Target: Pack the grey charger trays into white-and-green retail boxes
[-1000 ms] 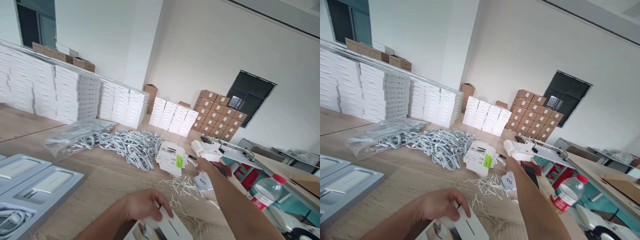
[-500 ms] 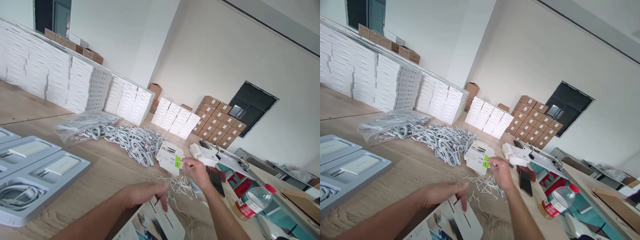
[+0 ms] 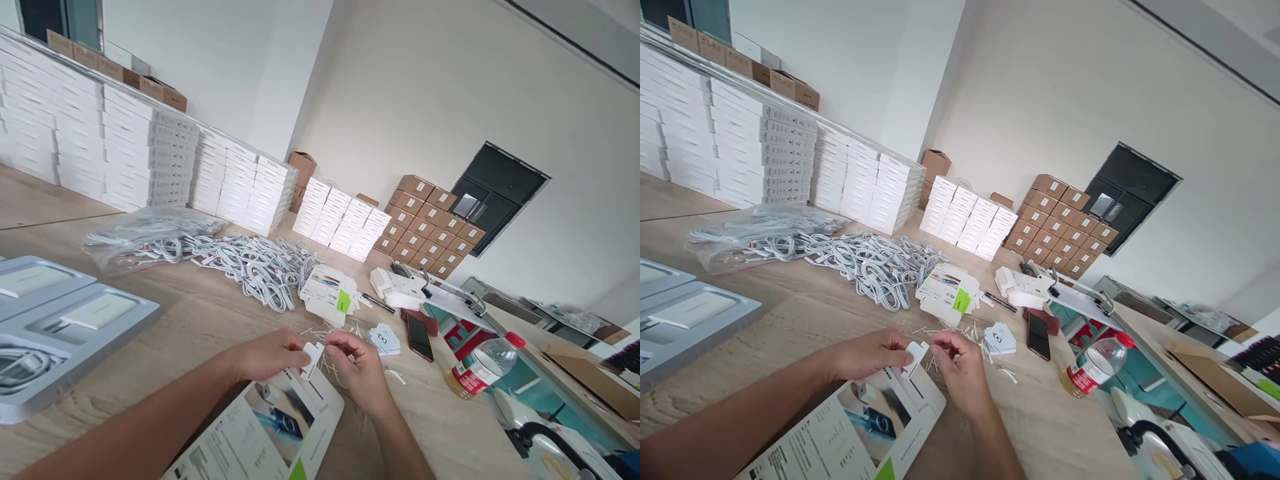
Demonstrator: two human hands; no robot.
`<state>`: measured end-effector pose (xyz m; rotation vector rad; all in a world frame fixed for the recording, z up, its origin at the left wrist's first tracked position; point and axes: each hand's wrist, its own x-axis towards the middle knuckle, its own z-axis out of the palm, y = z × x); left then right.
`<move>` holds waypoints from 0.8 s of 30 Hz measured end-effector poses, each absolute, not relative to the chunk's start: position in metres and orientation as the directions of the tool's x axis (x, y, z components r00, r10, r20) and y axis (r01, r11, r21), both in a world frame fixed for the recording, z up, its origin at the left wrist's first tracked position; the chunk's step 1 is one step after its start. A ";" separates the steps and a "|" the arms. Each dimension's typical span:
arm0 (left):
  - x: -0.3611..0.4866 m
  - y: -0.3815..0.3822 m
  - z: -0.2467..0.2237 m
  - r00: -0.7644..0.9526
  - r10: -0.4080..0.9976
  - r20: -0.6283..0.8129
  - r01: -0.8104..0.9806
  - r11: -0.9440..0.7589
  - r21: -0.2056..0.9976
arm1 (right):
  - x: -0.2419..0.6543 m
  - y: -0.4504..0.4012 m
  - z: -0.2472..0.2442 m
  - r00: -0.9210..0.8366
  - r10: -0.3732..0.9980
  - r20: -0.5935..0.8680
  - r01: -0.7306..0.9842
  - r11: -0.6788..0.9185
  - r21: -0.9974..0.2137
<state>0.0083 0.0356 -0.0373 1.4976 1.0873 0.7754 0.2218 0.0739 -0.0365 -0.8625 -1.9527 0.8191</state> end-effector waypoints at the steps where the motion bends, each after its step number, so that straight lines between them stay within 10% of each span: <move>1: 0.009 0.035 -0.037 0.385 0.919 -0.086 0.259 -0.019 0.966 | 0.223 0.075 -0.036 -0.435 0.804 0.404 0.276 0.547 -0.791; 14: 0.009 0.036 -0.040 0.464 0.883 -0.065 0.391 -0.139 0.910 | 0.227 0.076 -0.037 -0.589 0.639 0.495 0.303 0.742 -0.598; 24: 0.010 0.036 -0.040 0.434 0.897 -0.079 0.407 -0.117 0.906 | 0.224 0.073 -0.037 -0.552 0.759 0.347 0.320 0.576 -0.752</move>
